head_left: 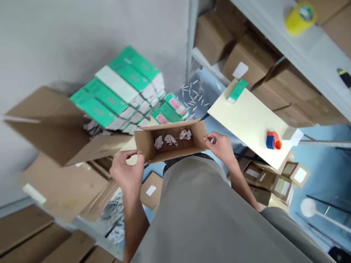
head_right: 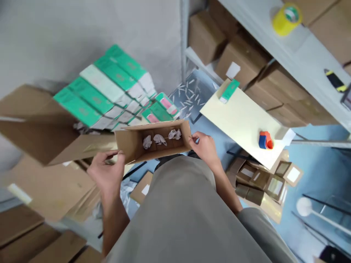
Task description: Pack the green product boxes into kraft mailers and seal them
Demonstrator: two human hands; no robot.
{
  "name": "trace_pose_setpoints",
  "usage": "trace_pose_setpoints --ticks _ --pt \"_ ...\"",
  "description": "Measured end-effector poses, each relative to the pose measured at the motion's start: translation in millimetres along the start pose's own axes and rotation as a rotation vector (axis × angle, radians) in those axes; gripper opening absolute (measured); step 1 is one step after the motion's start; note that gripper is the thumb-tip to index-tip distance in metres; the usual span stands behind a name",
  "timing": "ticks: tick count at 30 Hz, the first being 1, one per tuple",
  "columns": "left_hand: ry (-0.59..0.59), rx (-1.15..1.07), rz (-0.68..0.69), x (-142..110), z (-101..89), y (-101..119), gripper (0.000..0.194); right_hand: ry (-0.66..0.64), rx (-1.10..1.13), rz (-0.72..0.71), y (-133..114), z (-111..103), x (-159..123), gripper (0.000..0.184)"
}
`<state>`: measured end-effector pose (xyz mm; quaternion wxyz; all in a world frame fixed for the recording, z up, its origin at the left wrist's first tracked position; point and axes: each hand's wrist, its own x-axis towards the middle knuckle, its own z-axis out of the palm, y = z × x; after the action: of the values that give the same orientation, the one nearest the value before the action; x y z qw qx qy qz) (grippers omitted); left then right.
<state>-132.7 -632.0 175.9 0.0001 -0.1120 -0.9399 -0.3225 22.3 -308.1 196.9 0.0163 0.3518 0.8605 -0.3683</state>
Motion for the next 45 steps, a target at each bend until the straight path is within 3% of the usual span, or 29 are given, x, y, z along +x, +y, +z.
trace_pose_setpoints --ticks 3,6,10,15,20,28,35,38,40,45 --pt "-0.004 -0.028 0.112 9.9 64.8 70.7 0.014 0.116 0.034 0.128 65.3 -47.1 -6.9 0.016" --pt "-0.155 -0.047 0.277 17.8 127.1 139.2 0.014 0.23 0.055 0.266 125.2 -84.5 -15.6 0.015" --pt "-0.353 -0.052 0.458 28.4 198.3 213.4 0.014 0.353 0.088 0.403 186.9 -115.2 -23.2 0.017" --pt "-0.509 -0.061 0.581 46.9 271.8 278.6 0.016 0.445 0.116 0.556 241.3 -134.9 -13.3 0.02" --pt "-0.634 -0.124 0.628 69.2 330.2 325.7 0.016 0.492 0.16 0.66 274.8 -155.4 8.2 0.022" --pt "-0.819 -0.126 0.656 101.6 407.8 375.3 0.013 0.515 0.152 0.788 302.6 -185.9 54.3 0.026" --pt "-0.964 -0.116 0.586 126.9 445.1 371.5 0.009 0.511 0.102 0.872 316.4 -188.2 74.8 0.02" --pt "-1.056 -0.199 0.483 137.6 458.4 365.9 0.022 0.508 0.097 0.878 318.0 -188.9 75.3 0.018" --pt "-1.046 -0.256 0.395 145.1 472.2 365.8 0.037 0.496 0.112 0.869 319.3 -191.0 75.3 0.016" --pt "-0.827 -0.148 0.284 155.2 519.8 383.3 0.075 0.455 0.138 0.854 321.2 -199.2 75.2 0.012"
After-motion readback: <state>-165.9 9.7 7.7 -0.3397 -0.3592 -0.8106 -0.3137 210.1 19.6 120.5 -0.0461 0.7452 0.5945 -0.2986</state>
